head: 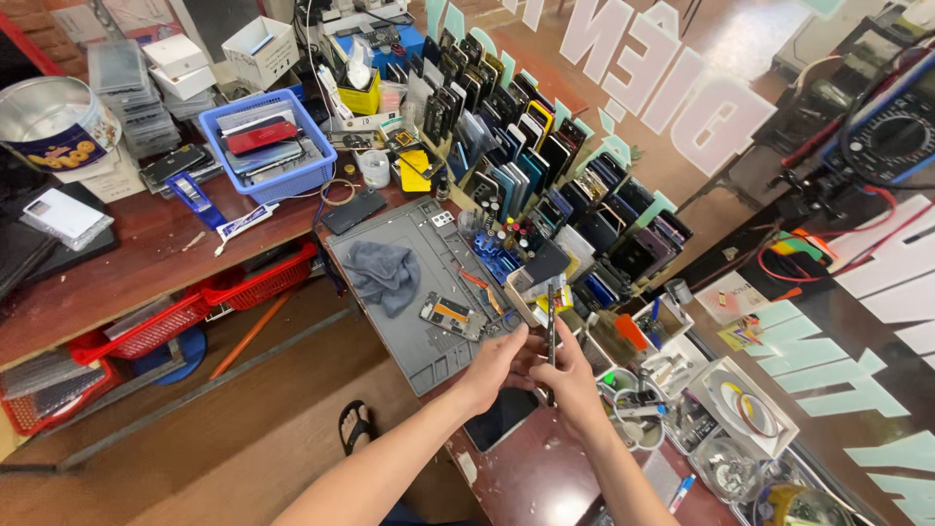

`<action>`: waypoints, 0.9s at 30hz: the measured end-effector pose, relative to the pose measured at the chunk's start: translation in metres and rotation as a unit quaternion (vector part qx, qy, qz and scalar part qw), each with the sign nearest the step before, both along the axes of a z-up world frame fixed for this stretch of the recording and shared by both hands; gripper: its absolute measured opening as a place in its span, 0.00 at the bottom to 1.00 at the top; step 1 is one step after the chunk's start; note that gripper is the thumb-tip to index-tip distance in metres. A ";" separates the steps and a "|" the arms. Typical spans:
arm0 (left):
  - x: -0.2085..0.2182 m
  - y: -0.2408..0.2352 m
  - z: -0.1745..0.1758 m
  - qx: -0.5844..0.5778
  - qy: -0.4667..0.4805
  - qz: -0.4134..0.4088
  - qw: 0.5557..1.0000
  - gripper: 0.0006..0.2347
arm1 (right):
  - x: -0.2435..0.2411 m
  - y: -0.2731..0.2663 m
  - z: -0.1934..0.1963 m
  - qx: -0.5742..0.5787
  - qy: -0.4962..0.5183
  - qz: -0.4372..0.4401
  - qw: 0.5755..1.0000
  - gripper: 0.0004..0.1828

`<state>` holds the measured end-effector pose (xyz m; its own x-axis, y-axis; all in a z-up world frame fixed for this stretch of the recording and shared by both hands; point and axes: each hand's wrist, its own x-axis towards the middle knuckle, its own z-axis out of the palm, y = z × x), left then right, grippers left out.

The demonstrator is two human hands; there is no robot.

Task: The person disassembles a smartphone, removes the battery, and cleans the internal components with a brush and spray. They then reassemble the phone and place it in a container.

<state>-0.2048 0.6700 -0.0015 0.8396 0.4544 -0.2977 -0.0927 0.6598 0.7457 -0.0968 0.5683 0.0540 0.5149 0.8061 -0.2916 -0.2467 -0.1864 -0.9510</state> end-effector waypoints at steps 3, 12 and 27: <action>-0.011 0.067 -0.024 0.035 0.012 0.032 0.999 0.15 | -0.010 0.050 -0.016 0.049 0.071 0.004 0.996 0.49; -0.104 0.363 -0.124 0.172 0.279 0.174 0.929 0.05 | -0.073 0.262 -0.036 0.076 0.135 -0.001 0.988 0.33; -0.171 0.543 -0.210 0.345 0.617 0.072 0.704 0.11 | -0.097 0.380 -0.035 0.027 0.167 -0.027 0.985 0.36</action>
<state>-0.3753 1.2126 -0.2115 0.0660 0.9023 -0.4261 0.8768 0.1513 0.4564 -0.1937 0.9485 0.0188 0.4399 0.7991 -0.4098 -0.5556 -0.1163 -0.8233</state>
